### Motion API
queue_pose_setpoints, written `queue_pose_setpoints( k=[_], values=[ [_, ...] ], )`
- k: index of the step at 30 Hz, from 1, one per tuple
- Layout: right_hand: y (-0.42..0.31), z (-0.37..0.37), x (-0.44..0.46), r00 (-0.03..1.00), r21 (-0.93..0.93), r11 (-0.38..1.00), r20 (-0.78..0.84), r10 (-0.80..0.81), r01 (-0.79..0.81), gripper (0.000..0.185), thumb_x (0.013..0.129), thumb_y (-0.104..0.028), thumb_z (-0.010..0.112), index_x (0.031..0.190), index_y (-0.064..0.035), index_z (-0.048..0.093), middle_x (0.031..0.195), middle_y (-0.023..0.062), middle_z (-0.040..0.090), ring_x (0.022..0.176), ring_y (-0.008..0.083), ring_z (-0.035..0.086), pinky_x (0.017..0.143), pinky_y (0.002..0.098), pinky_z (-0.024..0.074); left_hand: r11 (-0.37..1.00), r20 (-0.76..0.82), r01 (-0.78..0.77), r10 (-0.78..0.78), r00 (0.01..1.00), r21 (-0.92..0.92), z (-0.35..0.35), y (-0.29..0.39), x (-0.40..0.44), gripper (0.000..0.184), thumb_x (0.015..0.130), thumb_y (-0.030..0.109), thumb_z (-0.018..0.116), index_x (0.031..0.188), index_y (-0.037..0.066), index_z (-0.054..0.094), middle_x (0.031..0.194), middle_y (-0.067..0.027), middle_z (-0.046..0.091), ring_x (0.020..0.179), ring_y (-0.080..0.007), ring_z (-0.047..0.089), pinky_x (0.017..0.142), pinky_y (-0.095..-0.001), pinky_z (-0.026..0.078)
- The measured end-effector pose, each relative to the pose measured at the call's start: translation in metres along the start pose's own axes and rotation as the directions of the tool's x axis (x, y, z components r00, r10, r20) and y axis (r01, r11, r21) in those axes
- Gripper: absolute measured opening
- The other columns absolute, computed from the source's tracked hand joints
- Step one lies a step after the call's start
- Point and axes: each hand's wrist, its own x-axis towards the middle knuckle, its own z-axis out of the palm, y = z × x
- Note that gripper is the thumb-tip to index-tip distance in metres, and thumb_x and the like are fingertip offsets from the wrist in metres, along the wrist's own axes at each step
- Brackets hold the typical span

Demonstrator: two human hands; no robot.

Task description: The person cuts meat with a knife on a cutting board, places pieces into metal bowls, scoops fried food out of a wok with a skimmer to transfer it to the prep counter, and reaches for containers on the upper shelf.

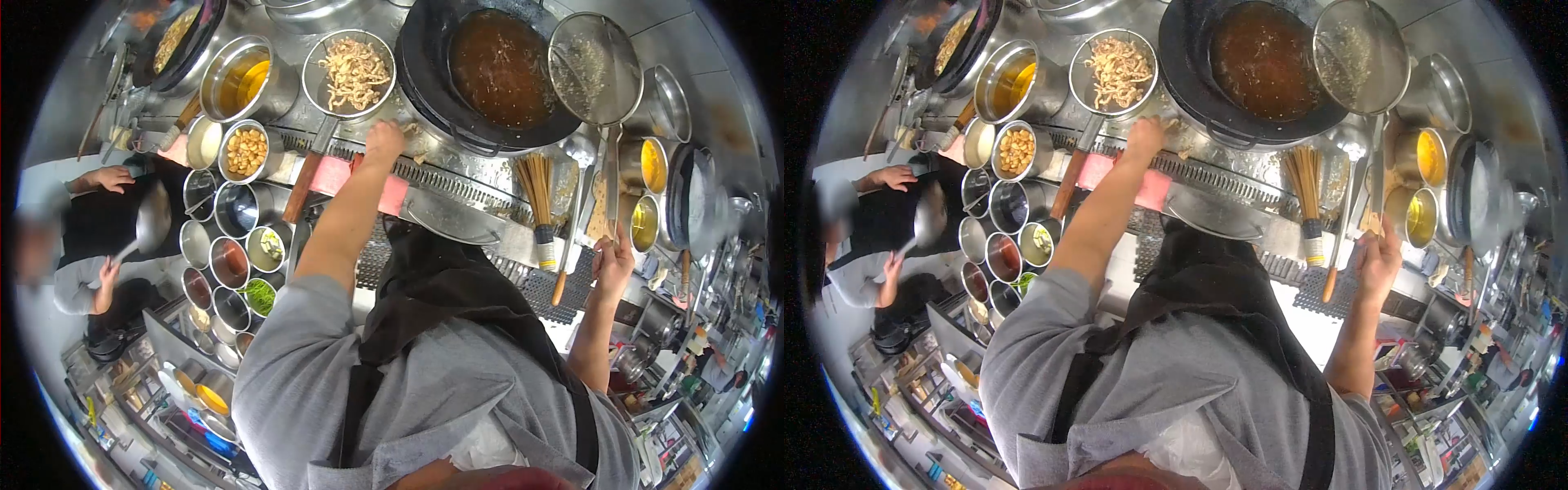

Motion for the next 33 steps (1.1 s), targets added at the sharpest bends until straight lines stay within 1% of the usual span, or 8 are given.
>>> queue_pose_setpoints(
  k=[10, 13, 19, 24, 26, 28, 31, 33],
  values=[
    [0.008, 0.006, 0.005, 1.0, 0.039, 0.999, 0.014, 0.01, -0.011, 0.049, 0.087, -0.002, 0.051, 0.134, 0.0057, 0.042, 0.067, 0.0033, 0.058, 0.036, 0.003, 0.037, 0.031, 0.0195, 0.0259, 0.774, -0.492, -0.5, 0.285, 0.823, -0.389, -0.224, 0.032, -0.022, 0.037, 0.076, 0.027, 0.066, 0.104, 0.005, 0.062, 0.1, -0.0217, 0.065, 0.094, -0.037, 0.062, 0.083, -0.0434, 0.049],
    [0.006, 0.004, -0.006, 1.0, 0.049, 0.999, 0.018, 0.004, -0.005, 0.05, 0.086, -0.002, 0.052, 0.135, 0.0057, 0.041, 0.067, 0.0036, 0.057, 0.036, 0.0032, 0.036, 0.03, 0.0198, 0.0261, 0.825, -0.689, -0.458, 0.119, 0.715, -0.332, -0.261, 0.016, -0.052, 0.037, 0.076, 0.028, 0.067, 0.106, 0.007, 0.063, 0.093, -0.0198, 0.066, 0.088, -0.0343, 0.065, 0.079, -0.0417, 0.051],
    [0.013, -0.002, -0.039, 0.999, 0.058, 0.997, 0.013, -0.049, 0.048, 0.051, 0.086, -0.003, 0.052, 0.135, 0.0049, 0.041, 0.065, 0.0041, 0.056, 0.036, 0.0048, 0.037, 0.03, 0.0204, 0.0275, 0.769, -0.454, -0.179, -0.159, 0.877, -0.614, -0.205, -0.074, -0.204, 0.021, 0.08, 0.023, 0.069, 0.095, 0.008, 0.071, 0.081, -0.0109, 0.07, 0.072, -0.0177, 0.067, 0.069, -0.03, 0.052],
    [0.003, 0.009, -0.054, 0.998, -0.038, 0.998, -0.042, -0.049, 0.048, 0.049, 0.084, -0.003, 0.052, 0.132, 0.005, 0.045, 0.065, 0.0042, 0.056, 0.036, 0.0058, 0.037, 0.031, 0.0211, 0.0272, 0.404, -0.67, -0.543, -0.551, 0.498, -0.736, -0.237, -0.133, -0.272, 0.01, 0.086, 0.009, 0.066, 0.085, 0.0, 0.07, 0.064, 0.0026, 0.057, 0.061, -0.0049, 0.047, 0.056, -0.0203, 0.039],
    [-0.001, 0.016, -0.056, 0.998, -0.023, 0.998, -0.036, -0.06, 0.059, 0.049, 0.083, -0.003, 0.052, 0.131, 0.0052, 0.046, 0.066, 0.0044, 0.056, 0.037, 0.006, 0.037, 0.031, 0.0213, 0.027, 0.415, -0.782, -0.69, -0.497, 0.375, -0.594, -0.26, -0.144, -0.298, 0.012, 0.087, 0.008, 0.063, 0.09, -0.002, 0.068, 0.071, 0.0015, 0.056, 0.063, -0.0041, 0.046, 0.059, -0.0185, 0.04],
    [-0.01, 0.023, -0.058, 0.997, -0.033, 0.997, -0.031, -0.066, 0.065, 0.049, 0.082, -0.002, 0.051, 0.13, 0.0054, 0.046, 0.068, 0.0053, 0.057, 0.036, 0.006, 0.037, 0.031, 0.0216, 0.0264, 0.408, -0.771, -0.684, -0.515, 0.374, -0.605, -0.272, -0.115, -0.298, 0.013, 0.086, 0.01, 0.063, 0.094, 0.001, 0.068, 0.078, -0.0014, 0.061, 0.067, -0.0072, 0.052, 0.062, -0.0219, 0.044],
    [-0.008, 0.03, -0.054, 0.997, -0.01, 0.997, 0.023, -0.07, 0.07, 0.049, 0.083, -0.001, 0.05, 0.132, 0.0054, 0.044, 0.07, 0.0061, 0.057, 0.036, 0.0063, 0.038, 0.03, 0.0213, 0.0261, 0.695, -0.619, -0.349, -0.175, 0.766, -0.629, -0.227, -0.102, -0.242, 0.022, 0.078, 0.008, 0.065, 0.099, 0.01, 0.07, 0.095, -0.0088, 0.069, 0.081, -0.0192, 0.066, 0.073, -0.0295, 0.051],
    [-0.013, 0.034, -0.053, 0.997, -0.006, 0.998, 0.043, -0.064, 0.065, 0.048, 0.085, -0.001, 0.05, 0.132, 0.0054, 0.044, 0.07, 0.0065, 0.058, 0.037, 0.0064, 0.039, 0.03, 0.0209, 0.0264, 0.832, -0.527, -0.317, 0.035, 0.849, -0.456, -0.154, -0.084, -0.169, 0.017, 0.079, 0.016, 0.058, 0.088, 0.012, 0.072, 0.097, -0.0149, 0.068, 0.086, -0.0262, 0.068, 0.077, -0.0384, 0.053]
  ],
)
